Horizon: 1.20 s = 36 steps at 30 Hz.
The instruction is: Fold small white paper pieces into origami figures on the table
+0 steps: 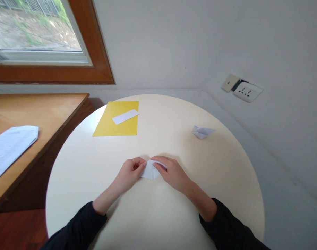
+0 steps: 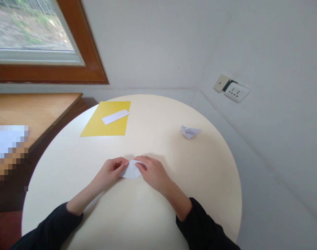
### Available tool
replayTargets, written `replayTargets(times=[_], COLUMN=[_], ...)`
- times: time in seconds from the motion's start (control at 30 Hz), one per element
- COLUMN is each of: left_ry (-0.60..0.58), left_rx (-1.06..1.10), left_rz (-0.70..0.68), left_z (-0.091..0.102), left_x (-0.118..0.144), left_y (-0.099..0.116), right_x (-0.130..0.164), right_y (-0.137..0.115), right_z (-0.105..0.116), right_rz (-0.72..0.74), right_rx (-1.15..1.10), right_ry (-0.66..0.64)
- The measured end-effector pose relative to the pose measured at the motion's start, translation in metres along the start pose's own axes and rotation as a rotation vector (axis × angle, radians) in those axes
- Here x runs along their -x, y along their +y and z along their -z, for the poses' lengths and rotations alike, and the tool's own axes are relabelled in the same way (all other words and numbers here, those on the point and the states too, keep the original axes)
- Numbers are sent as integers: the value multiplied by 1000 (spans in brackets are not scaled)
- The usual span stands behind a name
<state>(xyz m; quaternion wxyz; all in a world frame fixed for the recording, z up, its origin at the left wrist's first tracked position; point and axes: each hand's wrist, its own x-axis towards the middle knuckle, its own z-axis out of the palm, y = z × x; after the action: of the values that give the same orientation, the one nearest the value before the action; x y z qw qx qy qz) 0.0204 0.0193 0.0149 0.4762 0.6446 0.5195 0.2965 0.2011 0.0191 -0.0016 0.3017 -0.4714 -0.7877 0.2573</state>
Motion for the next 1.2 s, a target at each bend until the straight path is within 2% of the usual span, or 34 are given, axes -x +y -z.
replayTargets(times=[0.17,0.27,0.43,0.53,0.6,0.7,0.83,1.07,1.2], left_ry=[129,221,281,332,306,168,16,64,91], left_rx=[-366,-515,-631,-662,-670,-661,-725,-805,-793], left_rz=[-136,-168,-192,-307,-443,-610,-687,-666,-682], left_z=[-2,-5,-10,-8,-5,0,-1,-6,-4], left_x=[0,-1,-2,0,2,5,9,7,7], left_y=[-7,-15,-23,-21,-18,-12,-12,-20,-21], right_x=[-1,-3,-5,-3,-2,-1,-2,2,6], right_y=[-1,-5,-10,-11,-10,-9,-8,-7,-11], right_z=[-3,-5,-7,-10,-11,-13,-15,-15,-11], right_rz=[-19,10,39,28,24,13,2,20,99], right_rx=[163,293,438,475,482,489,491,422,380], right_ry=[-28,-36,-8,16,27,36,39,62,42])
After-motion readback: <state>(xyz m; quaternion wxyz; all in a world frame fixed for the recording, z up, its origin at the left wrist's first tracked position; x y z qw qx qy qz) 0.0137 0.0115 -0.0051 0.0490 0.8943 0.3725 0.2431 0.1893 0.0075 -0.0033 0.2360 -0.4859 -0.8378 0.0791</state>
